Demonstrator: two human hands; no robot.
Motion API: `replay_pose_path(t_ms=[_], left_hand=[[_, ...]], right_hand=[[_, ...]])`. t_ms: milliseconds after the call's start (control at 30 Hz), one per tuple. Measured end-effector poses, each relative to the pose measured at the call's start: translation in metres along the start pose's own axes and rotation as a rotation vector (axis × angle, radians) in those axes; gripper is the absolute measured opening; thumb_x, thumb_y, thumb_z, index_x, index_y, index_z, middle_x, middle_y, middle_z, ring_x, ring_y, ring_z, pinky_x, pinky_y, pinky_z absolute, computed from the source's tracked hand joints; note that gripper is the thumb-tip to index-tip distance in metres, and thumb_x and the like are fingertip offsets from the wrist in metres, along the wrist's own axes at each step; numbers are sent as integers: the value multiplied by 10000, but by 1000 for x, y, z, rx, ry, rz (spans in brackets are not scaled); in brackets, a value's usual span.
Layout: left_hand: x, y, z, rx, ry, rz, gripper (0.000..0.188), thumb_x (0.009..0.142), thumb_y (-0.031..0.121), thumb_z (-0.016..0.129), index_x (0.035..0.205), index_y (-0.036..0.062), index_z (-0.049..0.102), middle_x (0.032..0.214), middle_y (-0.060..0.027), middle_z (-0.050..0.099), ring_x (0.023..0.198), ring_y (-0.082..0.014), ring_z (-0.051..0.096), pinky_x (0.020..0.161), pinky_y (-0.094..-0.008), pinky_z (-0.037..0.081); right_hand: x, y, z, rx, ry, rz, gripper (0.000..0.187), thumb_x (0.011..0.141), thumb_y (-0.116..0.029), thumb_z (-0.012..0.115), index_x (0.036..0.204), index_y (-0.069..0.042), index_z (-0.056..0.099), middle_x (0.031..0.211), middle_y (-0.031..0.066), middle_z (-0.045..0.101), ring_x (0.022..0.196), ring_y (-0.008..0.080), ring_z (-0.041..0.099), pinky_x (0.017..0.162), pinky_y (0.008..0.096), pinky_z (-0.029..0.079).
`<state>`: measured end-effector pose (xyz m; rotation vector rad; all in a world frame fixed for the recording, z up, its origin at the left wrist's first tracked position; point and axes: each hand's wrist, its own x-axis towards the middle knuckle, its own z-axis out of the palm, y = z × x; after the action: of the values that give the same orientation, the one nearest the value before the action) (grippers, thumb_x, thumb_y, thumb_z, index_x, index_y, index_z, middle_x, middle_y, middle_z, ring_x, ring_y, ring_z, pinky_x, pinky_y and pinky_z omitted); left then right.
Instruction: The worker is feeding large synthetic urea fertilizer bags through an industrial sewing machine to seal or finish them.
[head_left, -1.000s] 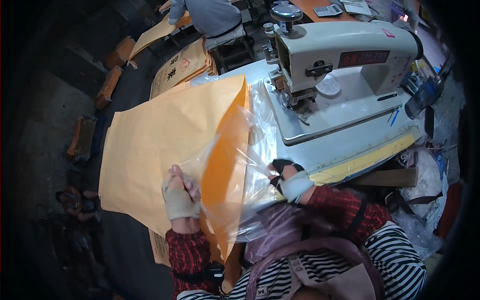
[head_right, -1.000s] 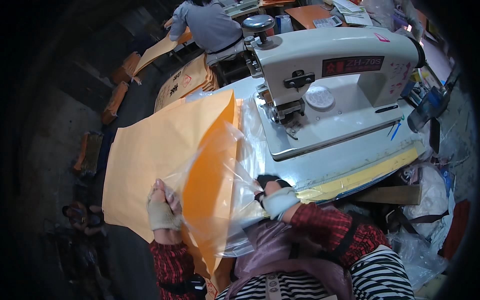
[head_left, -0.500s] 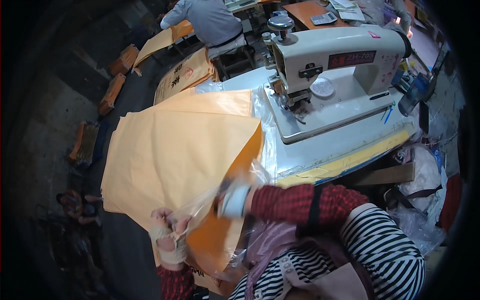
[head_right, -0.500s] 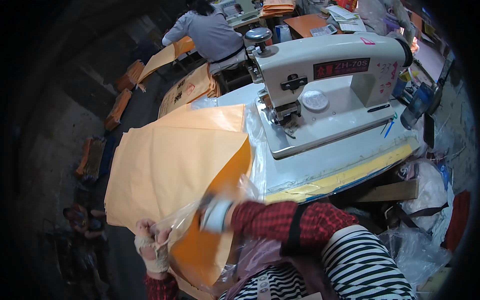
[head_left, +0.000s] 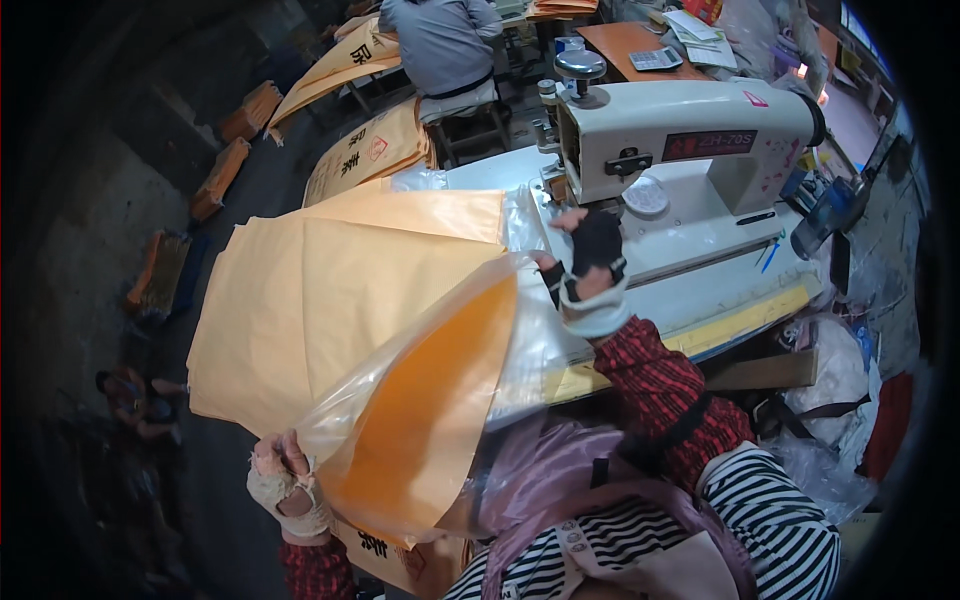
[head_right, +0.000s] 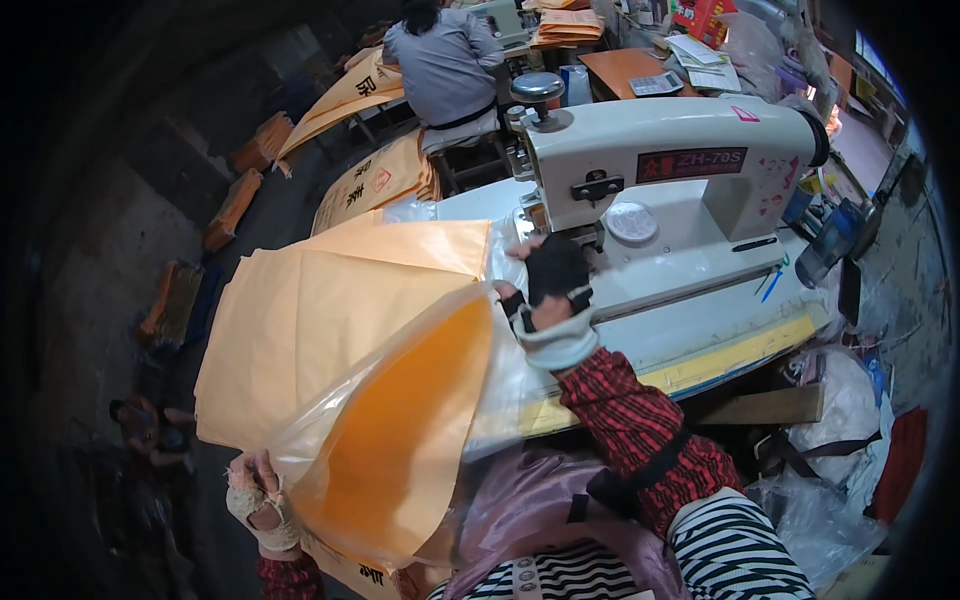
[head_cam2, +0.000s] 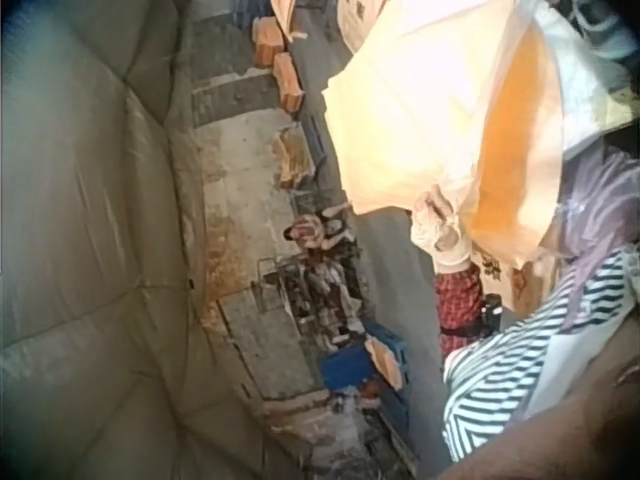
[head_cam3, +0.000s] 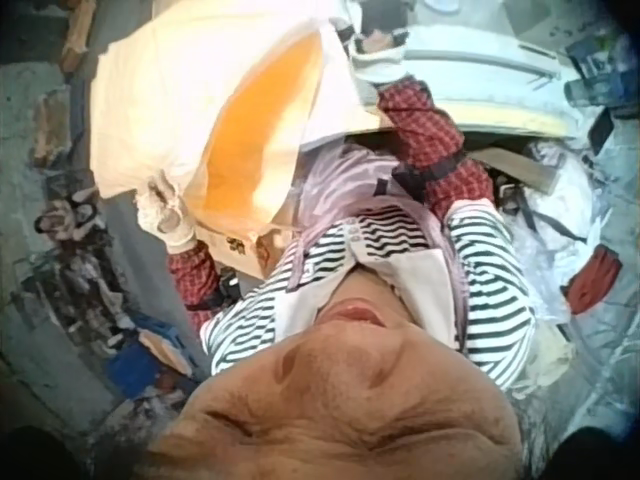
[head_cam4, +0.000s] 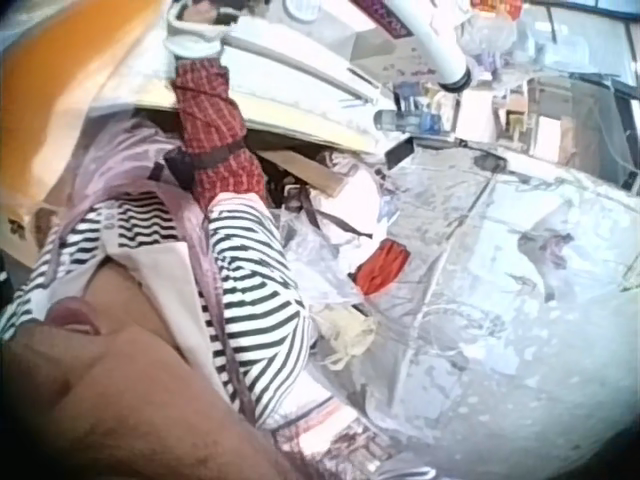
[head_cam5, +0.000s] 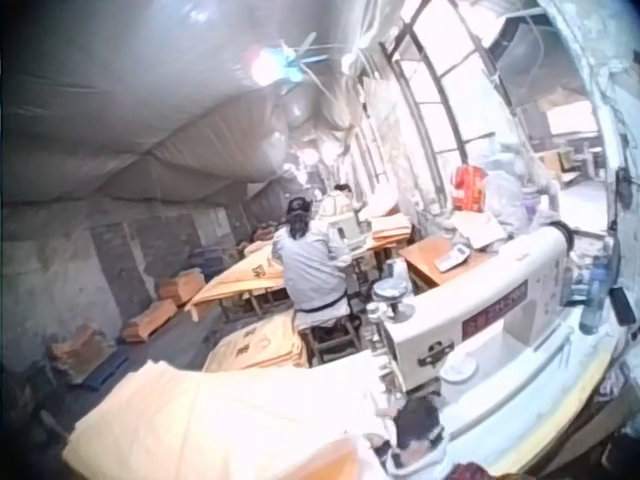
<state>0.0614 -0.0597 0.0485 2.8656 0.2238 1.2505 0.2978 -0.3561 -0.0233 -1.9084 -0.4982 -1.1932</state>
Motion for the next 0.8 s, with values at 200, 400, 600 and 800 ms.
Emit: replay_pose_path(t_ms=[200, 400, 600, 800], left_hand=[[-3, 0, -14, 40, 46, -136, 95, 893, 87, 528, 858, 2, 551, 709, -114, 553, 613, -226, 539, 579, -313, 439], [-62, -38, -43, 26, -57, -190, 127, 899, 71, 482, 841, -17, 554, 712, -85, 552, 573, -180, 522, 539, -299, 414], [-82, -1, -50, -371, -170, -381, 211, 895, 159, 494, 769, 1, 553, 550, -52, 461, 444, -152, 435, 419, -275, 313], [-80, 0, -109, -231, -250, -994, 205, 824, 251, 563, 785, 54, 522, 648, -65, 527, 595, -197, 552, 500, -315, 422]], right_hand=[[-87, -27, 42, 444, -1192, 203, 264, 857, -231, 466, 1061, -114, 585, 1004, 162, 608, 915, 299, 581, 827, 387, 438], [-38, 14, 75, 369, -654, 242, 112, 812, -57, 531, 920, -49, 554, 759, 110, 572, 722, 236, 568, 653, 292, 447], [35, -6, 86, 43, -333, -251, 235, 665, -26, 576, 894, -74, 569, 869, 125, 552, 849, 290, 537, 724, 362, 447], [35, -39, 101, 52, -833, -426, 140, 744, -153, 564, 824, -45, 599, 780, 177, 592, 774, 343, 595, 653, 424, 470]])
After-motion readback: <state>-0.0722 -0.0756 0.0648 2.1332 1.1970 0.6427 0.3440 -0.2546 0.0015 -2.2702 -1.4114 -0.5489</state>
